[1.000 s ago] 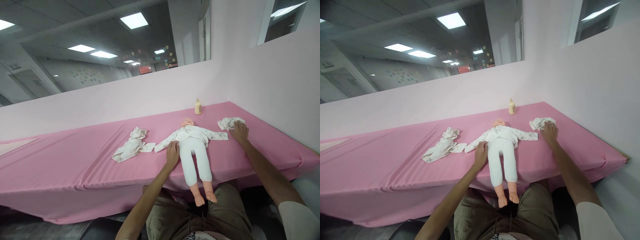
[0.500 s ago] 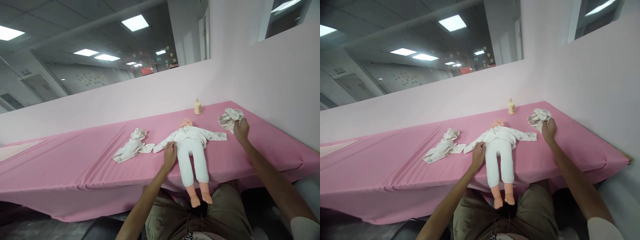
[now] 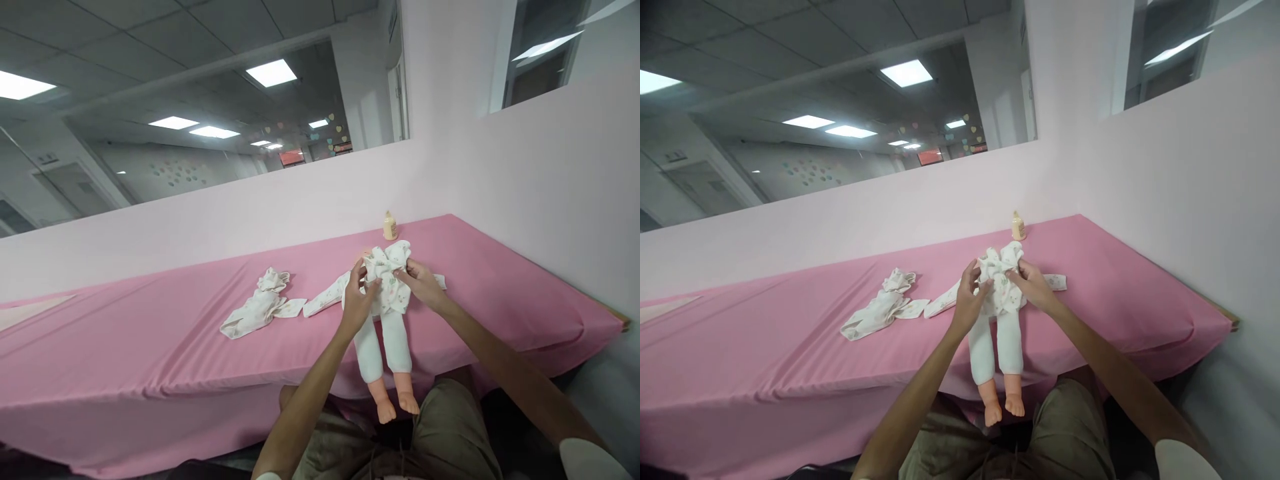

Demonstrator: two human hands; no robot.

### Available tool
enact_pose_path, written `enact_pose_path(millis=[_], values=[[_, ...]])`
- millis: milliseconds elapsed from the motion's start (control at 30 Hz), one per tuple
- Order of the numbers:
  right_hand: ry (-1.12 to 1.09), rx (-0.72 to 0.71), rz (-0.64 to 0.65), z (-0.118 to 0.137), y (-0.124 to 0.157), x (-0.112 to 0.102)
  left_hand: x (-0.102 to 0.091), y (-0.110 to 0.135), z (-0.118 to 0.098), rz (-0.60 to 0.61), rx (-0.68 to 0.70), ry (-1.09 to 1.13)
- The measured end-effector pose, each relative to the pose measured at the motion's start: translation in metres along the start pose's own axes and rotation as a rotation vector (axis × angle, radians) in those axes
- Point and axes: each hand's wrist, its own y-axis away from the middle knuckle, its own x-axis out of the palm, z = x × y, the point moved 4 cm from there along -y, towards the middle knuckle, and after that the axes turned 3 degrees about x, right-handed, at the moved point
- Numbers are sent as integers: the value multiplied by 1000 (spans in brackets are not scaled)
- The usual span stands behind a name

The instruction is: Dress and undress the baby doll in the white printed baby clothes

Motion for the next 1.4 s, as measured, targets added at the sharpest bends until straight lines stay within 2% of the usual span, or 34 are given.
enact_pose_path(millis=[100, 200, 367, 533, 633, 800, 867, 933, 1067, 1233, 1300, 1400], values=[[91, -36, 82, 6, 3, 15, -9, -4, -6, 71, -33, 85], [149, -98, 128, 12, 6, 23, -16, -4, -10, 161, -34, 64], [166, -125, 100, 19, 9, 28, -21, -3, -2, 210, -70, -36], [154, -133, 42, 24, 14, 28, -25, -2, 13, 330, -161, -122], [137, -87, -30, 18, 13, 20, -30, -3, 18, 343, -227, -116], [48, 91, -293, 0, 4, -5, -42, -17, 14, 196, -224, -15], [91, 162, -335, -3, 2, -10, -46, -25, 8, 120, -194, -1], [183, 181, -301, -2, 1, -8, -48, -32, 0, 75, -144, 12], [244, 59, -187, 13, -3, 5, -47, -40, -24, 93, -21, 22], [103, 7, -130, 39, -18, 10, -51, -44, -59, 164, 176, -99], [-12, 40, -59, 49, -23, 9, -57, -48, -71, 130, 233, -147], [-151, 58, 40, 64, -25, 10, -68, -55, -87, 42, 234, -153]])
